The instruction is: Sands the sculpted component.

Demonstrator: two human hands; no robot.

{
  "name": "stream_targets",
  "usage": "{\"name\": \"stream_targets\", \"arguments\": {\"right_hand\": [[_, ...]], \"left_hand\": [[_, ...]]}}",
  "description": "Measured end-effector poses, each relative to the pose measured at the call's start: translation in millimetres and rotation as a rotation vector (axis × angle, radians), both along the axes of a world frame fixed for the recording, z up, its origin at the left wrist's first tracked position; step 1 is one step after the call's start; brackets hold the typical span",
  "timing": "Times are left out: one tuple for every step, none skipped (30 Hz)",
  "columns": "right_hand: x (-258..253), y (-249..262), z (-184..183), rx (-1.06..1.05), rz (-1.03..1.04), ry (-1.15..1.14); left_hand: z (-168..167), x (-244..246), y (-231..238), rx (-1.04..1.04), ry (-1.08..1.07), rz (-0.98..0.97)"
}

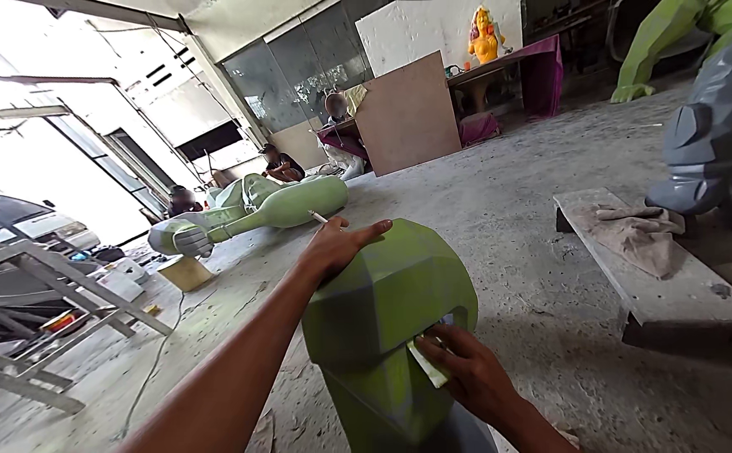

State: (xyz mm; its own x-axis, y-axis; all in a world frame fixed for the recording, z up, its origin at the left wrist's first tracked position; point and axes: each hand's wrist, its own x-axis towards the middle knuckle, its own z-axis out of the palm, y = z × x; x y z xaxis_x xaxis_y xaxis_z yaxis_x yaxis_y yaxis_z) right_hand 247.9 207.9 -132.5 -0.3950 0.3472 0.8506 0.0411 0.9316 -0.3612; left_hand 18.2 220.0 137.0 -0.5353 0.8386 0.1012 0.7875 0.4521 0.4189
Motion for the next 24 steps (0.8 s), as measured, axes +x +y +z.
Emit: {"name": "stream_targets", "arguments": {"right_hand": [[-2, 0, 2, -0.004, 0.003, -0.003], [-1, 0, 4, -0.009, 0.012, -0.017], [1, 0, 6, -0.017, 0.024, -0.039], [4, -1, 8, -0.028, 0.039, -0.066], [8, -3, 7, -0.041, 0.055, -0.089], [12, -5, 4, -0.05, 0.071, -0.104], [15, -8, 0, -0.052, 0.085, -0.106], [18, -11, -7, -0.048, 0.096, -0.099], [20, -14, -15, -0.037, 0.104, -0.091], [23, -16, -24, -0.021, 0.11, -0.086], [25, -17, -31, -0.009, 0.116, -0.086], [28, -18, -37, 0.0, 0.121, -0.086], [31, -18, -41, 0.007, 0.129, -0.09], [33, -16, -42, 0.015, 0.139, -0.09], [35, -14, -41, 0.018, 0.145, -0.082], [36, -11, -38, 0.009, 0.145, -0.06], [35, -8, -32, -0.001, 0.132, -0.035], [33, -4, -25, -0.006, 0.106, -0.013], [29, -1, -17, -0.007, 0.079, 0.001], [25, 1, -10, -0.008, 0.055, 0.0], [21, 3, -4, -0.005, 0.036, -0.009], [16, 4, -1, 0.006, 0.017, -0.016], [12, 4, 0, 0.025, -0.008, -0.025], [10, 2, -2, 0.048, -0.042, -0.038]], "left_hand": [[1, 1, 0, -0.006, -0.003, 0.001], [3, 2, 1, -0.006, -0.002, 0.002], [3, 1, 1, -0.004, 0.004, 0.006], [3, 0, 2, -0.004, 0.005, 0.01], [2, -1, 2, -0.004, 0.002, 0.013], [2, -1, 3, -0.004, -0.002, 0.017], [2, 0, 3, -0.007, -0.003, 0.021], [2, 0, 3, -0.007, 0.001, 0.025], [3, 0, 3, -0.008, 0.001, 0.026], [3, 0, 2, -0.008, -0.002, 0.023], [3, 0, 2, -0.008, -0.001, 0.019], [2, 0, 1, -0.005, 0.001, 0.013], [2, -1, 0, 0.002, 0.001, 0.006], [1, 0, 0, 0.011, -0.005, 0.001], [1, 0, -1, 0.018, -0.009, -0.002], [1, 0, -1, 0.018, -0.013, -0.007], [1, 0, -1, 0.018, -0.012, -0.012], [1, 1, -1, 0.015, -0.01, -0.015], [1, 2, -1, 0.011, -0.01, -0.014], [1, 4, -1, 0.006, -0.008, -0.01], [1, 6, 0, 0.003, -0.006, -0.006], [1, 7, 0, 0.001, -0.012, -0.003], [2, 8, 1, 0.002, -0.011, 0.001], [3, 8, 2, 0.002, -0.007, 0.005]]}}
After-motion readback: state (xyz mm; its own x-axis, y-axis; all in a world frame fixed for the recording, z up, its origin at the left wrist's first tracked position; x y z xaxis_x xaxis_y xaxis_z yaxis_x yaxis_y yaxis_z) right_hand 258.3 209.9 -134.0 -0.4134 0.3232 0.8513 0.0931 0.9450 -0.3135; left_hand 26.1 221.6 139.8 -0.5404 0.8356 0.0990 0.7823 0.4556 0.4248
